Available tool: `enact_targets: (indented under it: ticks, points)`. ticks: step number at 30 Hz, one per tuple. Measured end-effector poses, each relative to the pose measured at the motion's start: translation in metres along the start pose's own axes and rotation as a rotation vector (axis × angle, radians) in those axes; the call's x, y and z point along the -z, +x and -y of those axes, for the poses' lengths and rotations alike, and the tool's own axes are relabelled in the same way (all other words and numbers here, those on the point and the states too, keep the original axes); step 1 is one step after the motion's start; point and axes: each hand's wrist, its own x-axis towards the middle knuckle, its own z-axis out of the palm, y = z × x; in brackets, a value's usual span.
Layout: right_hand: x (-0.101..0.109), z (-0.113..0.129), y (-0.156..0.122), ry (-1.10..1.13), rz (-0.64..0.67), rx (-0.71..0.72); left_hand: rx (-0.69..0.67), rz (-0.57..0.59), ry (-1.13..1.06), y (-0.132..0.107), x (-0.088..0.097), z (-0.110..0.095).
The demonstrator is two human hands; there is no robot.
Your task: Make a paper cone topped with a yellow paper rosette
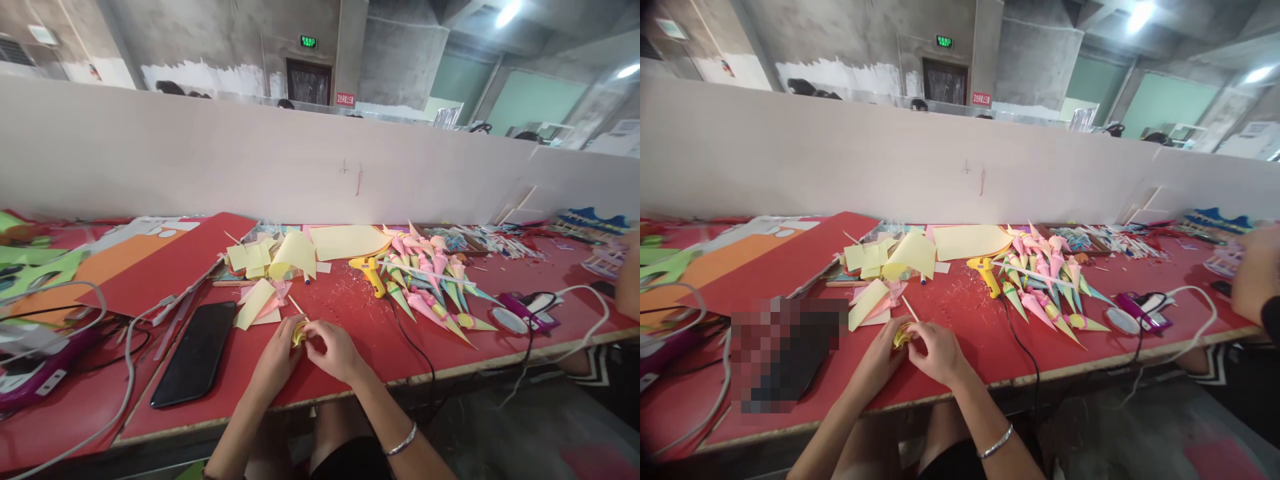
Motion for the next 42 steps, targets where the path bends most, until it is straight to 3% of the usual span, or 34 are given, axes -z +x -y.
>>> enact_targets:
  ticks: [10, 21, 29, 42]
  points:
    - [0.0051, 0.0019, 0.0011, 0.062, 0.033, -0.077, -0.052, -0.002, 0.011, -0.0008, 0.0005, -0.0066]
    - [0.0027, -0.0017, 0.0002, -0.157, -0.110, -0.221, -0.036, -0.051, 0.070, 0.0023, -0.0014, -0.0038]
    - [0.0021, -0.0024, 0.0001, -0.218, -0.194, -0.235, 0.113, -0.025, 0.212, 0.0010, 0.0013, -0.0055]
    - [0.0057, 0.0002, 0.0021, -0.209, -0.257, -0.331, 0.081, -0.053, 0.255, 0.0006, -0.0005, -0.0043]
